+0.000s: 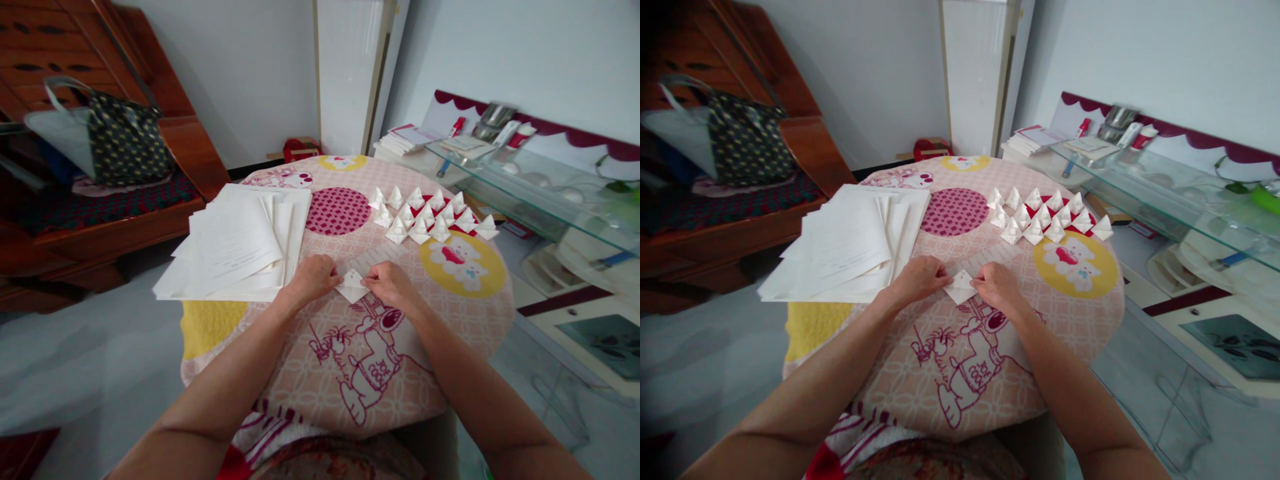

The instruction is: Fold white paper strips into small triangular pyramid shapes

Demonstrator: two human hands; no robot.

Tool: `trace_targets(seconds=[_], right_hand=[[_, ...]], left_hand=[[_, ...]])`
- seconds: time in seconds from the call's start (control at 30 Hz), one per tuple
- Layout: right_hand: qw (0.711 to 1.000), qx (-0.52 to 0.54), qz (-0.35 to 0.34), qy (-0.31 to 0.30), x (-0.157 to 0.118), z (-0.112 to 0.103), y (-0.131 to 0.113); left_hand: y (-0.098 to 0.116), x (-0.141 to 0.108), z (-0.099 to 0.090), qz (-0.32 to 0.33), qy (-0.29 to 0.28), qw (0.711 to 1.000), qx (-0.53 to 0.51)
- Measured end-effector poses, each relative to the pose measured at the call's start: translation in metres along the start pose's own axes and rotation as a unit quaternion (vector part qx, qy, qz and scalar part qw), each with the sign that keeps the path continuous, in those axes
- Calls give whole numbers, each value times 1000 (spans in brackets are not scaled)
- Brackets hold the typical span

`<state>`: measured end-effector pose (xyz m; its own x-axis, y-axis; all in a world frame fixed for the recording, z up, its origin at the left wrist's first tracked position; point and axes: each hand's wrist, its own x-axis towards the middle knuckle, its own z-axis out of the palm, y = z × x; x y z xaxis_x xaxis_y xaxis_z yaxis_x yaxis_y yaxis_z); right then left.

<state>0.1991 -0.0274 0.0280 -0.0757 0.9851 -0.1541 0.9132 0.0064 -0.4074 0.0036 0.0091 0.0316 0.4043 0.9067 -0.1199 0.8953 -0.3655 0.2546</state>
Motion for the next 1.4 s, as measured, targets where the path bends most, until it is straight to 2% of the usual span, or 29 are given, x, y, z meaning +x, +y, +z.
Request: trace_targets(seconds=[0.5,0.83,0.9,1.0,1.1,1.2,1.4], right_hand=[[1000,-1,-4,-2,0,-1,0],[1000,7,6,2,0,1,0],[1000,11,1,5,1,2,1],[1000,12,-3,6,1,3,2],[1000,11,-4,9,2,4,3],[1000,28,3,-5,4,1,4],[996,68,29,-56,5,-7,10]], left_hand=[[0,0,-1,24,-9,1000,-13],[-3,3,7,20,-5,1000,6],[-1,2,10,49,27,998,-7],[2,1,15,168,82,980,-67],[6,1,17,246,52,962,-104],[8,2,17,242,17,966,-91],[7,5,19,232,3,970,-77]])
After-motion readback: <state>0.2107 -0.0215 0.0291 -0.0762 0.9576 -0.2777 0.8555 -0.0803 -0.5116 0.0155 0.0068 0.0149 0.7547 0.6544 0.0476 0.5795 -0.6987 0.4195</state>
